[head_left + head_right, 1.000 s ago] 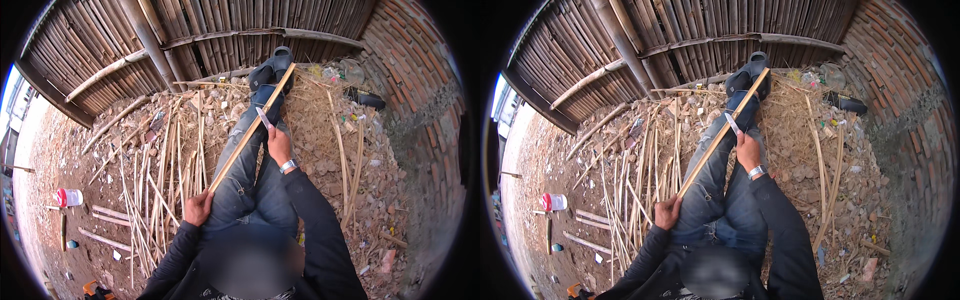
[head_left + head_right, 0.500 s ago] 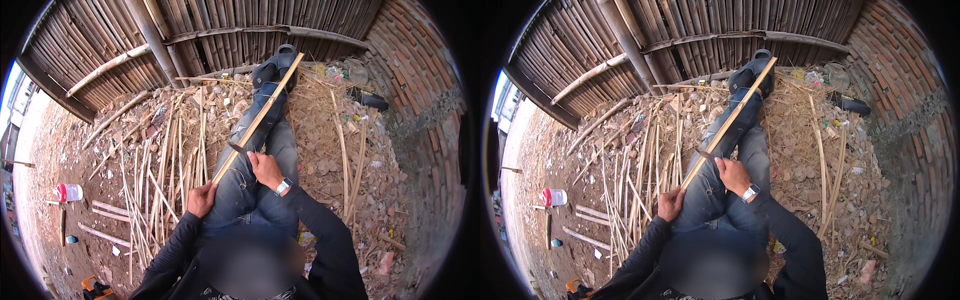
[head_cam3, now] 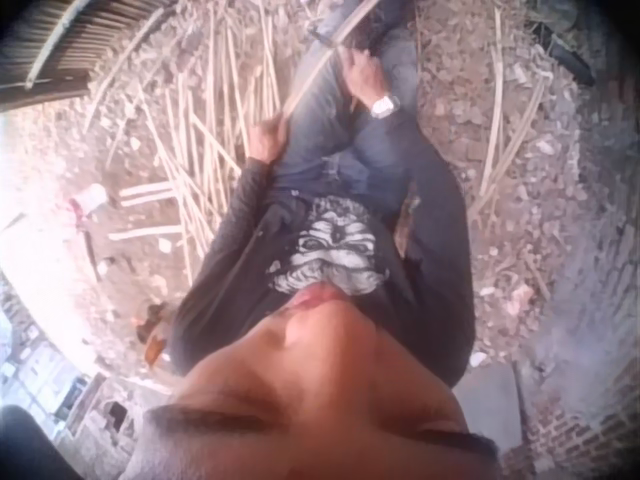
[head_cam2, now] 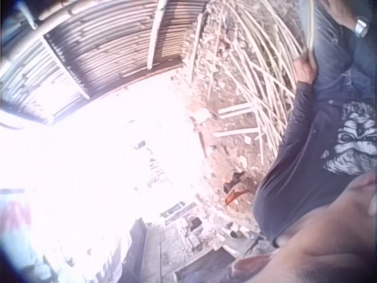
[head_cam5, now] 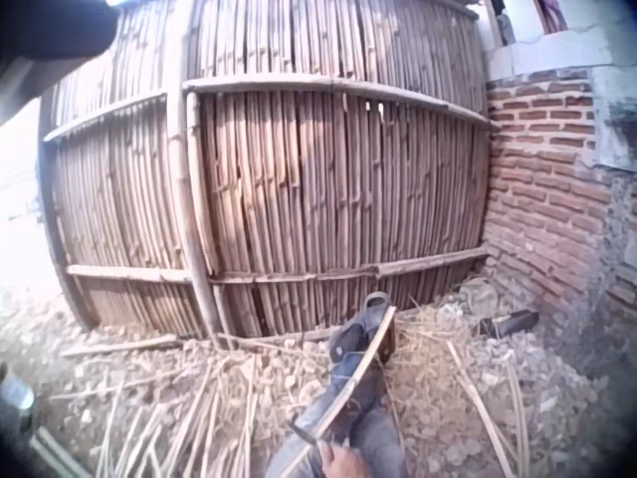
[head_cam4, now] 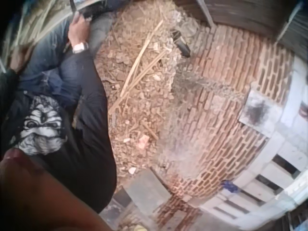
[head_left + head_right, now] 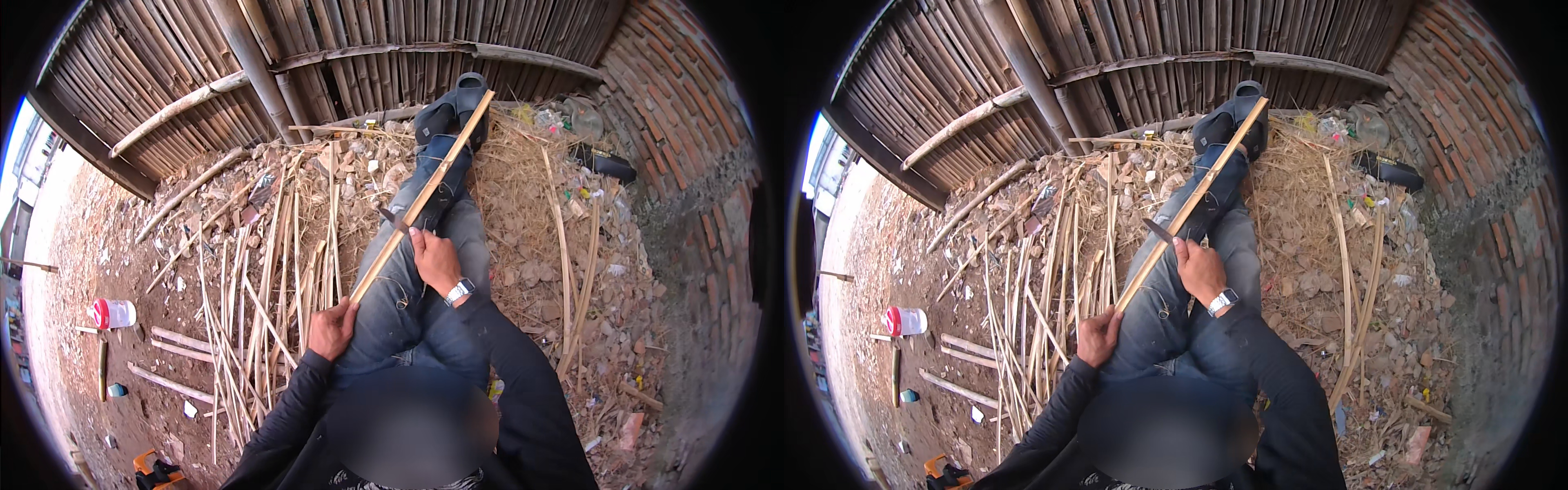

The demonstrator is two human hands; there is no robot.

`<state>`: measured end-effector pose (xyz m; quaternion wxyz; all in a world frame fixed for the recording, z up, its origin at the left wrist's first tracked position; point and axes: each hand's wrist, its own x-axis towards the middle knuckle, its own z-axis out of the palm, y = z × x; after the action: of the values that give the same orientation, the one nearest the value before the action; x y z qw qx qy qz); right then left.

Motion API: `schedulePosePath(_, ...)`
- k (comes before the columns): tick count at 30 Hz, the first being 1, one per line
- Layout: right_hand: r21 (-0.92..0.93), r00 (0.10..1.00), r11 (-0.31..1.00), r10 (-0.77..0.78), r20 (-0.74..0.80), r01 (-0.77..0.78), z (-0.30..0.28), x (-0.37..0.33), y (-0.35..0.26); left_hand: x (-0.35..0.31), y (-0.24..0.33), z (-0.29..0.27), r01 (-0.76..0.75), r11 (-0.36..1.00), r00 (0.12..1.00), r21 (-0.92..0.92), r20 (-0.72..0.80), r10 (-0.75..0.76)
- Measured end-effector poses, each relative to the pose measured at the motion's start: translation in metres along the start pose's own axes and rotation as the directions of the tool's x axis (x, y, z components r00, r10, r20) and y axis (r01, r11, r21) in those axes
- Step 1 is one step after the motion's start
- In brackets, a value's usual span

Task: The person scrapes a thin strip of bamboo using a knife to remove rough outer layers and smooth the surface. The person repeatedly pulls the knife along the length of the bamboo strip while holding it by hand, creating shavings on the ground.

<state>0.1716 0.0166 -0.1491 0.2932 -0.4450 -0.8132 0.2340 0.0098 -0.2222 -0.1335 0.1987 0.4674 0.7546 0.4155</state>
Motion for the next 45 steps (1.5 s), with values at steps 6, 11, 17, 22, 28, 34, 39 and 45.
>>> schedulePosePath(6, 0.01, 0.975, 1.0, 0.007, 0.222, -0.009, -0.026, -0.075, -0.051, 0.015, 0.014, -0.005, 0.155, 0.984, 0.985, -0.09, 0.086, -0.147)
schedulePosePath(11, 0.316, 0.977, 0.947, -0.016, 0.211, -0.052, -0.024, -0.085, -0.034, 0.018, 0.002, 0.0, 0.132, 0.941, 0.982, -0.312, 0.168, -0.082)
schedulePosePath(17, 0.82, 0.835, 0.161, 0.137, 0.533, -0.55, -0.068, -0.049, -0.08, 0.048, 0.03, -0.031, 0.076, 0.856, 0.978, -0.512, -0.128, -0.164)
schedulePosePath(22, 0.81, 0.998, 0.585, -0.055, 0.0, 0.032, -0.079, -0.021, -0.093, 0.115, 0.111, -0.068, -0.482, 0.686, 0.744, -0.545, -0.668, -0.008)
schedulePosePath(28, 0.571, 0.964, 0.776, -0.217, -0.156, 0.267, -0.121, -0.001, -0.13, 0.108, 0.14, -0.043, -0.396, 0.541, 0.855, -0.742, -0.513, -0.077)
schedulePosePath(34, 0.322, 0.903, 0.844, -0.401, -0.15, 0.429, -0.111, 0.011, -0.093, 0.065, 0.108, 0.044, -0.097, 0.425, 0.936, -0.9, -0.227, -0.269)
schedulePosePath(39, 0.313, 0.957, 0.932, -0.243, 0.161, 0.184, -0.115, 0.006, -0.058, 0.045, 0.091, 0.052, 0.188, 0.348, 0.958, -0.919, 0.094, -0.269)
schedulePosePath(45, 0.278, 0.968, 0.934, -0.248, 0.049, 0.225, -0.12, 0.003, -0.014, 0.0, 0.08, -0.004, 0.011, 0.87, 1.0, -0.493, 0.006, -0.009)
